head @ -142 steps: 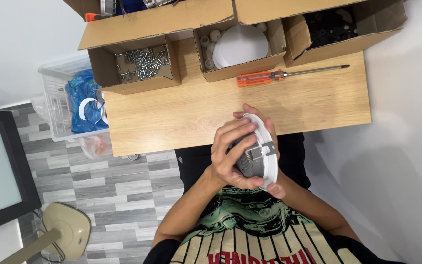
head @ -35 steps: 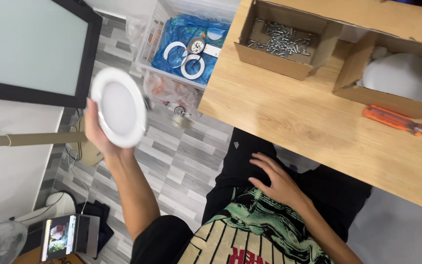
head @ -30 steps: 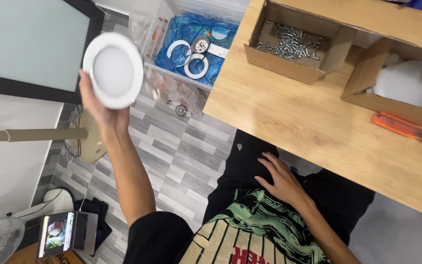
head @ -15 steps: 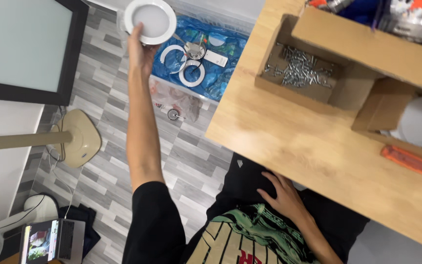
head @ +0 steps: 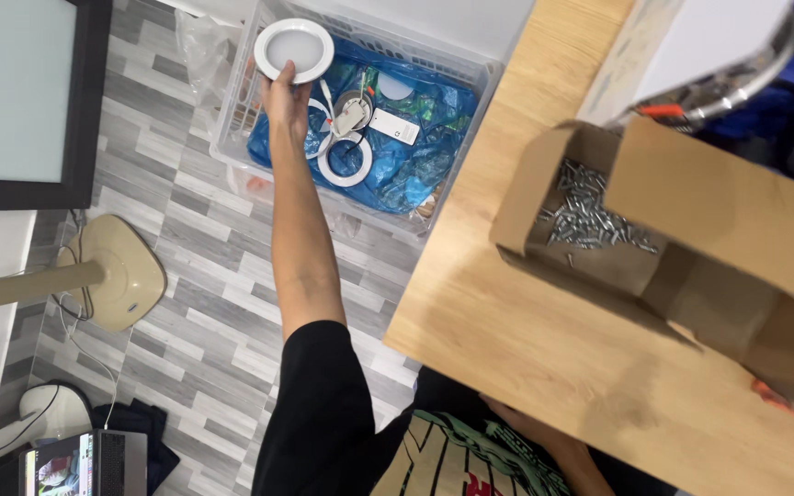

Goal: The person assembles LED light fixtures by hand. They take a circular LED module and a white plastic housing from a cardboard box, place a translucent cover over the module, and fit the module into the housing. The person repeats this process for multiple units, placing the finished lights into a plastic bin.

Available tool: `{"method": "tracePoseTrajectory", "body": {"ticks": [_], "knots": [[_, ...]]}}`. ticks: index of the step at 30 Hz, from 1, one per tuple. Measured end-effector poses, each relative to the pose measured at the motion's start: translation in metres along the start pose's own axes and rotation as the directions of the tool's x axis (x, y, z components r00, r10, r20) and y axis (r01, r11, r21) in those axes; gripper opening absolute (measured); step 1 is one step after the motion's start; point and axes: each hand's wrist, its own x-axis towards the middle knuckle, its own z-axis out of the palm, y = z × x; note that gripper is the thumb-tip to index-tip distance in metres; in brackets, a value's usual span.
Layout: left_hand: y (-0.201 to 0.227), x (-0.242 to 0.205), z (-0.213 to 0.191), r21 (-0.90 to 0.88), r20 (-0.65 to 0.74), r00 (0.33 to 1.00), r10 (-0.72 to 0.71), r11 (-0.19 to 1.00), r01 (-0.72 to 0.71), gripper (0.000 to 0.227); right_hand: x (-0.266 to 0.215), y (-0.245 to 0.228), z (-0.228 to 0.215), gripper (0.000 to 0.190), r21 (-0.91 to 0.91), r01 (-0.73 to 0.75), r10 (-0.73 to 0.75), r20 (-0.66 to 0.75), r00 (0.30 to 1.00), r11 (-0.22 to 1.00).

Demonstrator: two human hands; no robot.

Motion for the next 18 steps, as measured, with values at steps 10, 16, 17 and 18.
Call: {"method": "tracePoseTrajectory", "body": {"ticks": [10,16,17,18], "knots": [[-0.094,0.096,-0.054,-0.163,-0.254,0.965,0.07,0.98,-0.114,0.033,0.086,-0.11,-0.052,0.055,-0.297,0.032,-0.051,-0.054,0.997,0.954],[-0.083,0.08,-0.057,0.054,-0.283,0.95,0.133,0.991,-0.123,0.019,0.08,-0.116,-0.058,0.047,-0.524,0.301,-0.449,-0.178,0.876,0.796],[-0.075,0.065,-0.053,0.049,-0.276,0.952,0.13,0.991,-0.121,0.019,0.065,-0.094,-0.047,0.047,-0.52,0.308,-0.451,-0.171,0.876,0.796],[-0.063,0.052,-0.046,0.094,-0.245,0.965,0.093,0.993,-0.071,0.013,0.053,-0.072,-0.034,0.059,-0.372,0.234,-0.319,-0.184,0.93,0.898]]}}
